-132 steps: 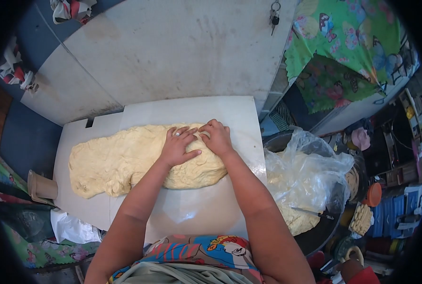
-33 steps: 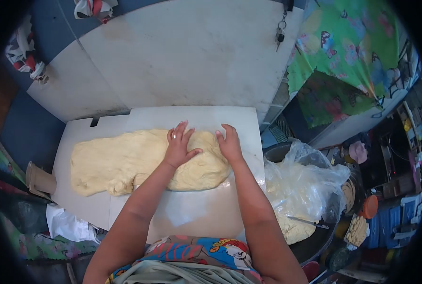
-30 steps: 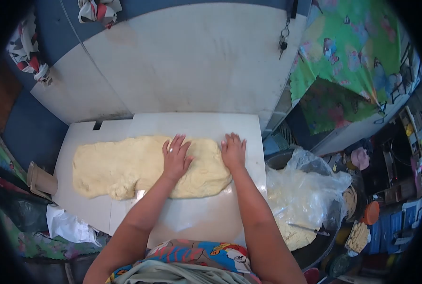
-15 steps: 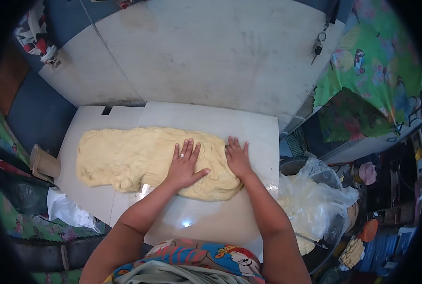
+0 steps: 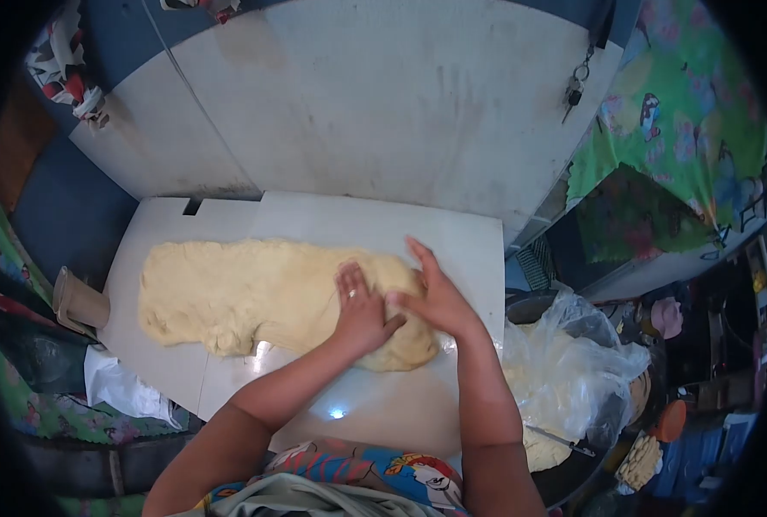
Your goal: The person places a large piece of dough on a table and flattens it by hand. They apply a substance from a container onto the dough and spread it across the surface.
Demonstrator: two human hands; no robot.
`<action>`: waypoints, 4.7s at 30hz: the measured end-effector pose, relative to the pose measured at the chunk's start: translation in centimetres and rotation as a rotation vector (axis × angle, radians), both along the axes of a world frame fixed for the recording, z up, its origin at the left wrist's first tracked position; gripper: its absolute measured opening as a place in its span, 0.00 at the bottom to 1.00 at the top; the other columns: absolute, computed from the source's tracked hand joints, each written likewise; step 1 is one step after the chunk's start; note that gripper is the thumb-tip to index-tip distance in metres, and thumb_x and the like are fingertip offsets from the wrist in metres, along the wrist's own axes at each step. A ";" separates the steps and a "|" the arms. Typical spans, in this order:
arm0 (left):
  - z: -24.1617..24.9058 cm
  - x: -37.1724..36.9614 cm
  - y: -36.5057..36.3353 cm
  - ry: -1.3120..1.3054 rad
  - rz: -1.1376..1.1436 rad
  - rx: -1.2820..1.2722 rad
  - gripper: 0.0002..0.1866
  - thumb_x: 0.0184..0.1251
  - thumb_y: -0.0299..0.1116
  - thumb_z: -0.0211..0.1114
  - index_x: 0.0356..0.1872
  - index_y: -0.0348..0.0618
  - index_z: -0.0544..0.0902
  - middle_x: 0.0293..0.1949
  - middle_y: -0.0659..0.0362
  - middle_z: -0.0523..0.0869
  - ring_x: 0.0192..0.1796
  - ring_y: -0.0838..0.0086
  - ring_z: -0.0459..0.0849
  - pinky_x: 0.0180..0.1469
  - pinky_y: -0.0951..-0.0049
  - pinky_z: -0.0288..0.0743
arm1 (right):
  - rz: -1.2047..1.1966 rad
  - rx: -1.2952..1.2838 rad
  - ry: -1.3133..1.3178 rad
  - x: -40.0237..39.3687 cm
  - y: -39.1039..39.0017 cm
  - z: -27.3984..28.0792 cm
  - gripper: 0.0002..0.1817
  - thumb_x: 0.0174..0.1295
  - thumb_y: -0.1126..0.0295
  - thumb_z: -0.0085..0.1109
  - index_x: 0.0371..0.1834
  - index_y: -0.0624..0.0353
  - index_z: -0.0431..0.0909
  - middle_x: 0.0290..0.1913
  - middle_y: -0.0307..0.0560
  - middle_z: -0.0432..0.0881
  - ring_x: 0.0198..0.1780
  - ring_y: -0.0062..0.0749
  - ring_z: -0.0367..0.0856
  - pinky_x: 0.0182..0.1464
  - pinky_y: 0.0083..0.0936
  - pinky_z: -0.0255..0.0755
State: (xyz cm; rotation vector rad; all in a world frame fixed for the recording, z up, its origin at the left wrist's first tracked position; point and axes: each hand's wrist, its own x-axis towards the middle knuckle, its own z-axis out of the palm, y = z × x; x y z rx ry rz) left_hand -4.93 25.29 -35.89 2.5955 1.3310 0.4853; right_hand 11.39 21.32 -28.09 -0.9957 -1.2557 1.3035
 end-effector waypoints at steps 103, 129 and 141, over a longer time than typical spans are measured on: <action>-2.4 -7.1 -6.3 0.005 0.143 0.059 0.35 0.70 0.59 0.41 0.72 0.50 0.58 0.73 0.50 0.55 0.76 0.58 0.50 0.74 0.50 0.36 | -0.484 0.809 -1.066 -3.2 4.3 -9.9 0.31 0.60 0.51 0.57 0.65 0.50 0.66 0.65 0.48 0.67 0.64 0.40 0.66 0.66 0.46 0.51; -1.6 -0.8 -6.4 0.084 0.096 0.052 0.42 0.68 0.60 0.43 0.70 0.32 0.57 0.72 0.41 0.55 0.75 0.54 0.49 0.74 0.51 0.37 | -0.587 -0.004 -0.600 -1.8 -5.2 -9.8 0.33 0.68 0.54 0.48 0.71 0.60 0.56 0.74 0.63 0.49 0.76 0.51 0.45 0.74 0.44 0.42; -1.7 -2.6 -9.2 0.103 0.046 0.007 0.41 0.68 0.60 0.45 0.70 0.35 0.58 0.70 0.38 0.56 0.74 0.47 0.51 0.72 0.46 0.38 | -0.152 -0.244 -1.397 -5.8 5.7 -7.0 0.34 0.61 0.31 0.33 0.72 0.19 0.52 0.78 0.36 0.39 0.77 0.54 0.28 0.61 0.80 0.16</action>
